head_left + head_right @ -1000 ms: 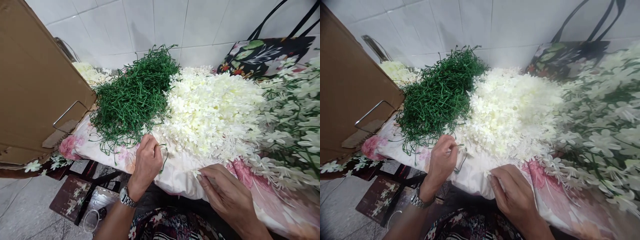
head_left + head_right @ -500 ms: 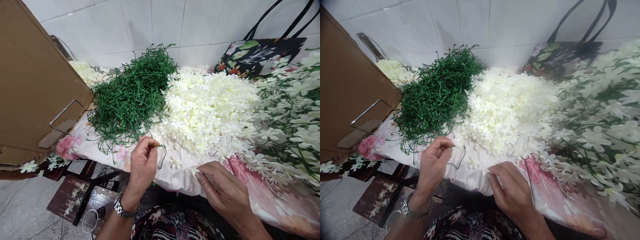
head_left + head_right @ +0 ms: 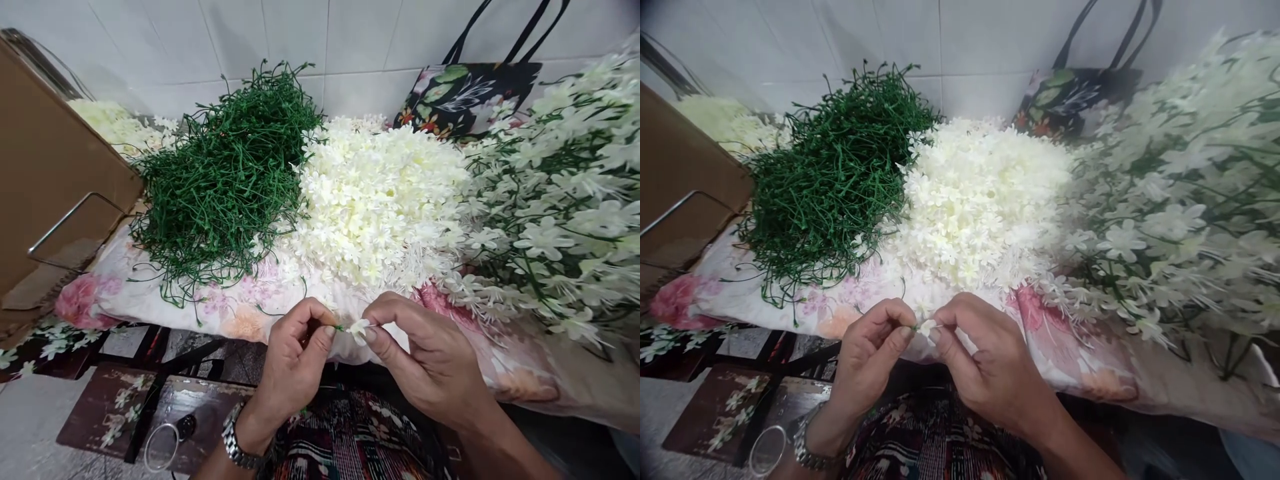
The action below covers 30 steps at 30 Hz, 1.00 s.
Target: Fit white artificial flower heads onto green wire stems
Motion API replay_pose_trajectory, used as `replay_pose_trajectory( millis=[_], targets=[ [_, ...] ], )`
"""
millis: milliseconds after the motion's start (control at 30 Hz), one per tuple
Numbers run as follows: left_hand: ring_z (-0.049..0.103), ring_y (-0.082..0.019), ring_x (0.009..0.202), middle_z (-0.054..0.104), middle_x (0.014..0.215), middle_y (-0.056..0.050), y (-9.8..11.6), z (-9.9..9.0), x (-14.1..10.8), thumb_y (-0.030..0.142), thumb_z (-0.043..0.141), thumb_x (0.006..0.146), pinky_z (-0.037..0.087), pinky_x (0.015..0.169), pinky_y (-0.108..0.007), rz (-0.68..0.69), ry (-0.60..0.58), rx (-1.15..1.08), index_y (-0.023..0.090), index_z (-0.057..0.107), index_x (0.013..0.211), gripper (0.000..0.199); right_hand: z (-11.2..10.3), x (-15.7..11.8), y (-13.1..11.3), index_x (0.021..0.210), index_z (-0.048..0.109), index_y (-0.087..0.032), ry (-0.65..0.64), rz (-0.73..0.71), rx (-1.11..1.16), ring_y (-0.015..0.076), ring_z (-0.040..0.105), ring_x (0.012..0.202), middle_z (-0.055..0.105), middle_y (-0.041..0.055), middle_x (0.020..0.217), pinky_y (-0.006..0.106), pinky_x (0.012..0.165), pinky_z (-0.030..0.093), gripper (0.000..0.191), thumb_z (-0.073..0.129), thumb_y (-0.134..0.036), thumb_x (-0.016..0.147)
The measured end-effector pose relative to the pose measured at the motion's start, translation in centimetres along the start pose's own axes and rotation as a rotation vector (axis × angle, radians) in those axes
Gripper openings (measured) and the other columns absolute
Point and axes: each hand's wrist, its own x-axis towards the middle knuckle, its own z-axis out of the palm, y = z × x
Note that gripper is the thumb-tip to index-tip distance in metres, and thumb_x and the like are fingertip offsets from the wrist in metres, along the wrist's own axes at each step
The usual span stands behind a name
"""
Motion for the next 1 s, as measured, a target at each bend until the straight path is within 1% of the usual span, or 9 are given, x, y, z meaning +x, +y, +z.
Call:
replay_pose_trajectory(
  millis=[133,267,467,567,667,767,1000],
  targets=[
    [0.045,-0.011,0.059,0.048,0.065,0.003,0.2,0.1,-0.1,0.017,0.048,0.084,0.036,0.056,-0.022,0.057,0.0,0.155,0.018,0.052,0.074,0.01,-0.3,-0.2,0.3,0.08,0.05,-0.018,-0.054,0.018,0.002,0.0074,0.05,0.063,0.052,-0.0017,0.069,0.019,0.056,0.04,0.01,0.049,-0.011,0.087],
    [0.046,-0.011,0.06,0.049,0.066,0.003,0.4,0.2,-0.1,0.013,0.047,0.083,0.037,0.057,-0.022,0.124,0.001,0.253,0.018,0.051,0.073,0.012,-0.2,-0.3,0.6,0.079,0.05,-0.018,-0.062,0.022,-0.006,0.0073,0.05,0.063,0.053,-0.0016,0.068,0.019,0.056,0.04,0.01,0.049,-0.012,0.087],
    [0.047,-0.01,0.061,0.05,0.065,0.004,0.5,0.3,-0.3,0.008,0.047,0.08,0.037,0.057,-0.021,0.17,0.008,0.321,0.018,0.051,0.072,0.013,0.1,-0.6,0.6,0.082,0.053,-0.015,-0.036,-0.059,-0.14,0.0101,0.051,0.066,0.054,0.0015,0.07,0.021,0.058,0.042,0.009,0.049,-0.008,0.085],
    [0.048,-0.01,0.06,0.051,0.064,0.004,0.3,0.3,-0.2,0.008,0.047,0.081,0.038,0.058,-0.02,0.163,0.018,0.349,0.018,0.052,0.072,0.014,0.2,-0.7,0.6,0.082,0.053,-0.014,-0.041,-0.098,-0.204,0.0124,0.05,0.066,0.054,0.0034,0.07,0.024,0.058,0.042,0.01,0.048,-0.006,0.085],
    [0.049,-0.01,0.06,0.052,0.063,0.004,0.0,0.4,0.0,0.009,0.048,0.081,0.038,0.058,-0.021,0.123,0.012,0.354,0.018,0.053,0.071,0.014,0.4,-0.8,0.8,0.081,0.054,-0.014,-0.042,-0.112,-0.237,0.0139,0.051,0.067,0.054,0.0041,0.07,0.026,0.059,0.043,0.01,0.047,-0.006,0.084],
    [0.05,-0.01,0.061,0.051,0.061,0.004,-0.3,0.5,0.3,0.009,0.047,0.08,0.038,0.059,-0.021,0.093,0.003,0.332,0.018,0.053,0.07,0.014,0.6,-0.8,1.1,0.081,0.054,-0.014,-0.037,-0.108,-0.25,0.0152,0.053,0.068,0.055,0.0047,0.07,0.027,0.06,0.044,0.011,0.047,-0.006,0.084],
    [0.045,-0.009,0.055,0.046,0.058,0.005,-1.4,0.8,0.6,0.007,0.045,0.077,0.036,0.054,-0.02,0.092,0.032,0.332,0.018,0.048,0.065,0.016,1.3,-0.9,2.1,0.079,0.051,-0.015,-0.028,-0.079,-0.246,0.0146,0.053,0.064,0.054,0.0045,0.069,0.026,0.056,0.043,0.011,0.045,-0.007,0.085]
  ],
)
